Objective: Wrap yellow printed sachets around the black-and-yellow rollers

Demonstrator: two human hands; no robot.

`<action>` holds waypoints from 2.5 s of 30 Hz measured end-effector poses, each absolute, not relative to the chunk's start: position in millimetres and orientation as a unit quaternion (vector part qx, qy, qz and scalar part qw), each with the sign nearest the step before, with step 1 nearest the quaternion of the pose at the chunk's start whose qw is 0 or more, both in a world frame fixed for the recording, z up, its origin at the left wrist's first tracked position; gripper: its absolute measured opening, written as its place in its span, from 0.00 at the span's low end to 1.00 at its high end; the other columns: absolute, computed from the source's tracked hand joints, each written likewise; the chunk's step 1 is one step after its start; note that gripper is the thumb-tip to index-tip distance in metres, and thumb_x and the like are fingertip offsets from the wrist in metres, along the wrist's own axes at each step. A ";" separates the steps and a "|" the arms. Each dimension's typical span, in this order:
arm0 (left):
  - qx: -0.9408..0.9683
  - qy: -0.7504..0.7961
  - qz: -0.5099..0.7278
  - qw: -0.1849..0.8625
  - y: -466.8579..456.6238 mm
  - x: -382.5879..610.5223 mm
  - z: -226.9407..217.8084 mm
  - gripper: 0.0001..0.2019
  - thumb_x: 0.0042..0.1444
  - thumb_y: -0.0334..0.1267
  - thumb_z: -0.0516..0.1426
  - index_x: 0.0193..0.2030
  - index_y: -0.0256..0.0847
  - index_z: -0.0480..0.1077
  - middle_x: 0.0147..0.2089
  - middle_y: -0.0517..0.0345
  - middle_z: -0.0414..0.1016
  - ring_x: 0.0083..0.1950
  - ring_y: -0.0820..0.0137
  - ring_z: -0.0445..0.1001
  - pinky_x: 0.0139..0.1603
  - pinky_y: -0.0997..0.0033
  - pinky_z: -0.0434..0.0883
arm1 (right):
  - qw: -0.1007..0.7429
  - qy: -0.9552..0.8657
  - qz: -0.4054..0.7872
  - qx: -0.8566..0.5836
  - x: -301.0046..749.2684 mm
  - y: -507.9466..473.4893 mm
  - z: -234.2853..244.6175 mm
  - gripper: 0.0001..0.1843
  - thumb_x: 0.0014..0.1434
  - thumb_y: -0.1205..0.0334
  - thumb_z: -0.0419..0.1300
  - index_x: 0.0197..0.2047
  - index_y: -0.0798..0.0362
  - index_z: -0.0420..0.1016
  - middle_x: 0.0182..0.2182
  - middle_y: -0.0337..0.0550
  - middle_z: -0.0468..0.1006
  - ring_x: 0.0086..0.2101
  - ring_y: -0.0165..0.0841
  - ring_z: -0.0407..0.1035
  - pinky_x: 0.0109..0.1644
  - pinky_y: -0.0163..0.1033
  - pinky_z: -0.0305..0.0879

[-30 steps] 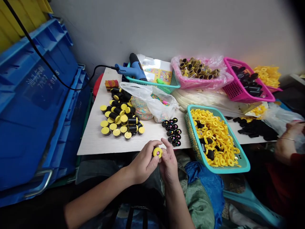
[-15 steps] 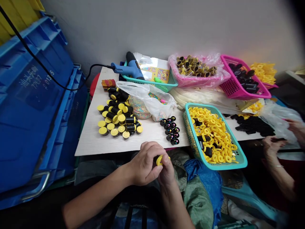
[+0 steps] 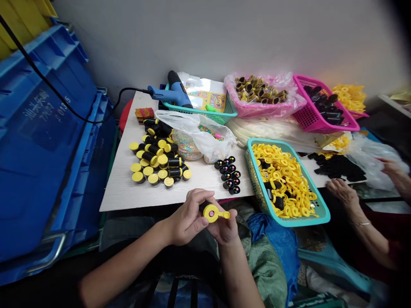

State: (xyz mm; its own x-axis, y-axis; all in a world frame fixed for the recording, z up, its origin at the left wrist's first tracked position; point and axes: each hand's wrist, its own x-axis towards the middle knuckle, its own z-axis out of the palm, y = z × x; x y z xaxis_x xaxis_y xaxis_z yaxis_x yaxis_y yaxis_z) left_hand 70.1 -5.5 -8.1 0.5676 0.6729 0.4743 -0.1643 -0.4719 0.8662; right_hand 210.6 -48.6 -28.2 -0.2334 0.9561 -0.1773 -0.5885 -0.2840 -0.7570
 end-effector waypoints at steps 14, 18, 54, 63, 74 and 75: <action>0.818 0.177 0.418 0.353 -7.6 71.4 -17.5 0.24 0.63 0.46 0.46 0.63 0.45 0.46 0.51 0.46 0.65 0.53 0.58 0.62 0.52 0.53 0.60 | 0.516 -0.361 0.682 -0.372 210.2 -49.9 -8.9 0.28 0.49 0.40 0.61 0.47 0.52 0.74 0.48 0.48 0.73 0.51 0.44 0.64 0.57 0.48 0.56; 0.792 0.192 0.414 0.406 -5.1 69.4 -21.3 0.25 0.64 0.43 0.45 0.65 0.45 0.42 0.51 0.47 0.64 0.53 0.59 0.61 0.54 0.51 0.60 | 0.521 -0.308 0.706 -0.367 209.4 -51.6 -7.7 0.28 0.51 0.38 0.56 0.47 0.50 0.73 0.45 0.46 0.73 0.49 0.42 0.65 0.55 0.47 0.59; 0.868 0.379 0.314 0.062 97.6 61.3 19.6 0.12 0.57 0.41 0.54 0.47 0.43 0.69 0.48 0.51 0.71 0.53 0.58 0.66 0.55 0.54 0.61 | 0.361 -0.511 0.109 -0.772 327.7 -14.9 -42.1 0.24 0.59 0.56 0.51 0.56 0.58 0.65 0.50 0.55 0.73 0.51 0.43 0.67 0.55 0.50 0.62; 0.885 0.268 0.247 0.290 26.1 159.2 -36.6 0.06 0.56 0.31 0.53 0.39 0.42 0.68 0.38 0.55 0.74 0.42 0.64 0.71 0.43 0.61 0.70 | 0.398 -0.507 0.071 -0.762 306.8 -26.8 -65.4 0.32 0.55 0.62 0.56 0.62 0.58 0.55 0.48 0.55 0.72 0.50 0.45 0.66 0.54 0.53 0.63; 0.742 0.360 0.291 0.485 6.2 143.8 -42.1 0.17 0.58 0.37 0.53 0.55 0.43 0.61 0.53 0.49 0.72 0.51 0.63 0.74 0.51 0.58 0.71 | 0.477 -0.542 0.157 -0.674 288.8 -57.8 -1.4 0.19 0.56 0.60 0.58 0.52 0.51 0.68 0.41 0.47 0.76 0.41 0.37 0.70 0.48 0.43 0.67; 0.731 0.364 0.296 0.495 4.1 141.4 -40.1 0.18 0.57 0.38 0.54 0.54 0.43 0.61 0.52 0.50 0.73 0.50 0.63 0.75 0.52 0.58 0.71 | 0.462 -0.545 0.122 -0.688 303.4 -55.3 4.1 0.14 0.58 0.59 0.56 0.48 0.51 0.72 0.41 0.47 0.77 0.42 0.37 0.70 0.49 0.43 0.65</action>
State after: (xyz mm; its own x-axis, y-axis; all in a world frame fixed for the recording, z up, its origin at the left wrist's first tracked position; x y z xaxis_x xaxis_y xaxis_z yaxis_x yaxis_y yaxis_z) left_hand 141.4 4.1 -40.1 0.5597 0.8256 0.0717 0.2406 -0.2447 0.9393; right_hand 303.4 -55.3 4.1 0.3751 0.8640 0.3358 0.6379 0.0222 -0.7698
